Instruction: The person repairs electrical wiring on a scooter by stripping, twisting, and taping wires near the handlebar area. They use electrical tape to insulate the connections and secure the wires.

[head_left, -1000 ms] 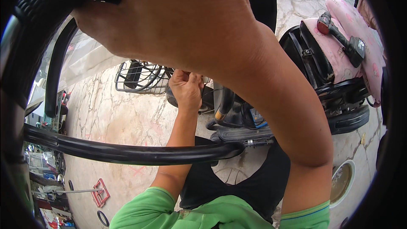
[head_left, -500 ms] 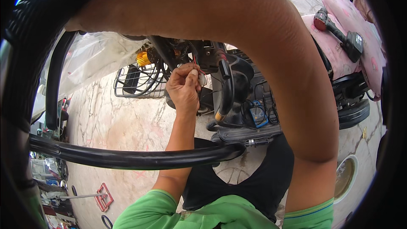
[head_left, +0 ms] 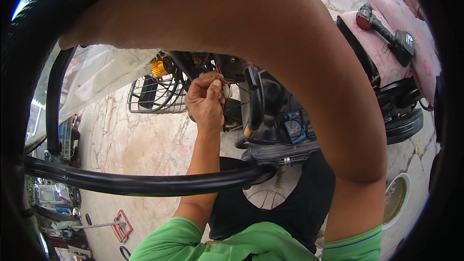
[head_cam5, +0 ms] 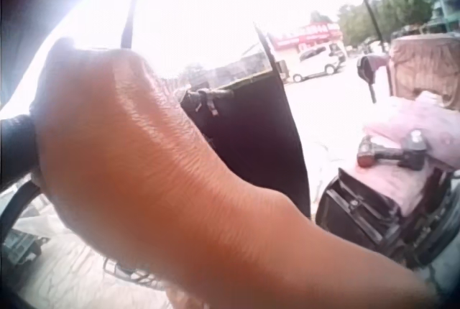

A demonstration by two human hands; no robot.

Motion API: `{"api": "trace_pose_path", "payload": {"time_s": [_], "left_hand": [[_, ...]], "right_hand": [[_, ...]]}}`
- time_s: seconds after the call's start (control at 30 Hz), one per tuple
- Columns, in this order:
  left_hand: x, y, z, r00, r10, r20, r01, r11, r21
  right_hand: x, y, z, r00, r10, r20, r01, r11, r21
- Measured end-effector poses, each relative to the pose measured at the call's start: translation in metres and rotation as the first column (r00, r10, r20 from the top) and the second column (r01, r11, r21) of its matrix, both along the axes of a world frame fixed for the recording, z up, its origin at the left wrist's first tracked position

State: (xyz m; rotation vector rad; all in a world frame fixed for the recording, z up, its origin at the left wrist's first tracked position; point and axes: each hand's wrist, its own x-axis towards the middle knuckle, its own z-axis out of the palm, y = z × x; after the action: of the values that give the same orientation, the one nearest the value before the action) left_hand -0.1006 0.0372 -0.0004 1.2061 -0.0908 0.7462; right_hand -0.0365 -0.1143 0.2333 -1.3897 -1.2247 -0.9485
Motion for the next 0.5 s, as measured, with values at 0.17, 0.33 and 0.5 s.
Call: {"api": "trace_pose_path", "payload": {"time_s": [0.17, 0.33, 0.5], "left_hand": [[-0.001, -0.016, 0.007, 0.997, 0.037, 0.065, -0.035, 0.999, -0.031], [0.005, 0.0, -0.014, 0.998, 0.0, 0.063, -0.002, 0.999, 0.033], [-0.002, 0.011, -0.013, 0.993, 0.112, -0.04, -0.112, 0.994, 0.013]], "right_hand": [[-0.011, 0.002, 0.002, 1.0, 0.005, 0.02, -0.005, 1.0, 0.008], [-0.011, -0.001, 0.006, 1.0, -0.005, 0.027, 0.005, 1.0, 0.009], [-0.006, 0.004, 0.005, 1.0, 0.012, 0.019, -0.013, 0.999, 0.05]]}}
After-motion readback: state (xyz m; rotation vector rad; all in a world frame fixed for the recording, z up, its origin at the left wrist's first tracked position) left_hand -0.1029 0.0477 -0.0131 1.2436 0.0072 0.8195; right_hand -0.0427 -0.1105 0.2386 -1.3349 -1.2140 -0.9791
